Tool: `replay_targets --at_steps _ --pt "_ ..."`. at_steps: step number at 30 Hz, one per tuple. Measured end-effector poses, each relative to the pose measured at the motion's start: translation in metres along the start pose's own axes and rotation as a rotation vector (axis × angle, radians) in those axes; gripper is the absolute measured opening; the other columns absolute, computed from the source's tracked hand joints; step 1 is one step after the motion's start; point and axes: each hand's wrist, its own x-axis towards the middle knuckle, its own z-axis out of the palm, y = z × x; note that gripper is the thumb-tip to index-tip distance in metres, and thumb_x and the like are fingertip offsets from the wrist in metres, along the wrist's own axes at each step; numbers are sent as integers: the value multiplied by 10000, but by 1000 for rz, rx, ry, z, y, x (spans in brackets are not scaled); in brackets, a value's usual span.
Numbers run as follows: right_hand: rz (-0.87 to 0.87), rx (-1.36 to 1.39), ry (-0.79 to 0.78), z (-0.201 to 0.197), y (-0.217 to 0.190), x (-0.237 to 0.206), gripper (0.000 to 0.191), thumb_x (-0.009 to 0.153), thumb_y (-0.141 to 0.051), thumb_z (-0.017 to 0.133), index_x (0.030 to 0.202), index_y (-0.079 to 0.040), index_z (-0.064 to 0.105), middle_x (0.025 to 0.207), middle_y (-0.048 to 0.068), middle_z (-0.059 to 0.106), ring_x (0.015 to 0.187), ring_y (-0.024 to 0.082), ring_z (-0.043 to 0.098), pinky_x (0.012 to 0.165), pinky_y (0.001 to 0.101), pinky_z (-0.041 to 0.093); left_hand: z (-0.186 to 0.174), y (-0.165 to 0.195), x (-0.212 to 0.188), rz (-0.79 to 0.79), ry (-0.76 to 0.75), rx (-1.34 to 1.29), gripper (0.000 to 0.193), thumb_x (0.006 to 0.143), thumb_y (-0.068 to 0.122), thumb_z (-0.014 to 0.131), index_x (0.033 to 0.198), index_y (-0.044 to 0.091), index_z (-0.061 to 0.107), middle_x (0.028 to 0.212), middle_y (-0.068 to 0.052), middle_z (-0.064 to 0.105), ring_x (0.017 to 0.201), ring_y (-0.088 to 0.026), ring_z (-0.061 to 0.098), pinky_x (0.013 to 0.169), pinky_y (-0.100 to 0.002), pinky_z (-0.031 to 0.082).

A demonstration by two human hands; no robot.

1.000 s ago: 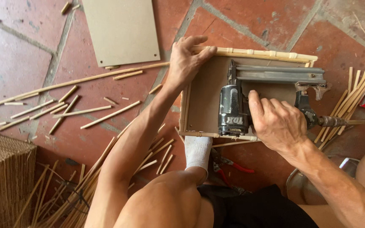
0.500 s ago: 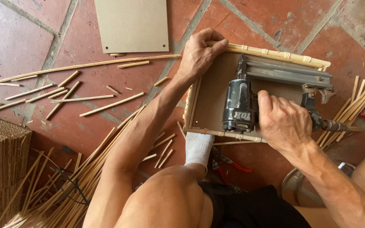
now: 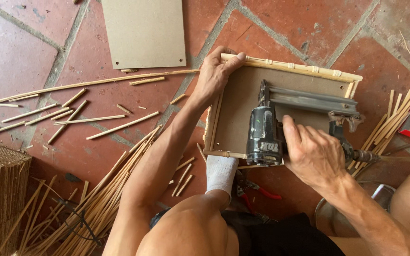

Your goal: The person assembles a rectangular rattan frame by attaching thin bamboo strips to a flat board using a pneumatic nail gun. They position each strip, secure it with nails, and occasionally trim excess length with pliers. The finished frame is placed with other completed frames.

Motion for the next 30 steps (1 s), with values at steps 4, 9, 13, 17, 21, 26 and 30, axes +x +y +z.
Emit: replay_targets --at_steps 4,9,13,17,21,26,30 --pt "26 128 8 -29 -9 -13 603 791 -226 722 1262 118 568 823 238 733 649 321 719 566 425 611 -3 12 -17 54 -59 -13 410 945 394 717 1059 13 616 886 -55 671 838 -134 645 708 -280 554" --pt "80 96 -46 -65 -29 -39 516 765 -95 718 1228 110 615 789 218 736 659 317 720 602 418 597 -3 23 -63 183 -88 -40 309 989 283 730 1096 19 611 1036 -46 663 986 -124 628 873 -285 555" --pt "44 42 -40 -69 -38 -51 476 768 56 627 1242 107 635 816 211 741 674 296 724 622 387 594 -10 33 -78 220 -114 2 293 980 265 742 1109 33 617 1079 -49 651 1012 -137 626 903 -301 550" --pt "66 87 -44 -64 -44 -64 498 763 75 613 1258 126 627 787 198 726 684 300 724 653 408 601 -18 45 -91 342 -154 148 249 1023 249 726 1096 51 594 1099 -66 596 1075 -176 574 982 -332 509" --pt "163 190 -122 -60 -52 -92 511 793 15 610 1293 116 601 803 209 728 735 291 745 678 409 603 -23 56 -107 414 -190 196 222 1026 223 728 1082 47 605 1105 -72 623 1144 -207 546 1063 -380 463" --pt "286 234 -244 -60 -45 -147 703 735 -209 663 1394 20 570 925 188 744 834 295 762 788 433 603 -37 67 -102 221 -329 328 289 1009 278 671 1191 56 695 1160 -75 626 1156 -222 566 986 -366 565" --pt "342 217 -197 -43 -36 -187 796 739 -316 689 1419 58 508 1141 241 705 959 314 745 869 424 581 -51 67 -48 116 -359 428 470 1009 350 602 1365 45 632 1189 -124 681 1075 -243 667 932 -397 583"
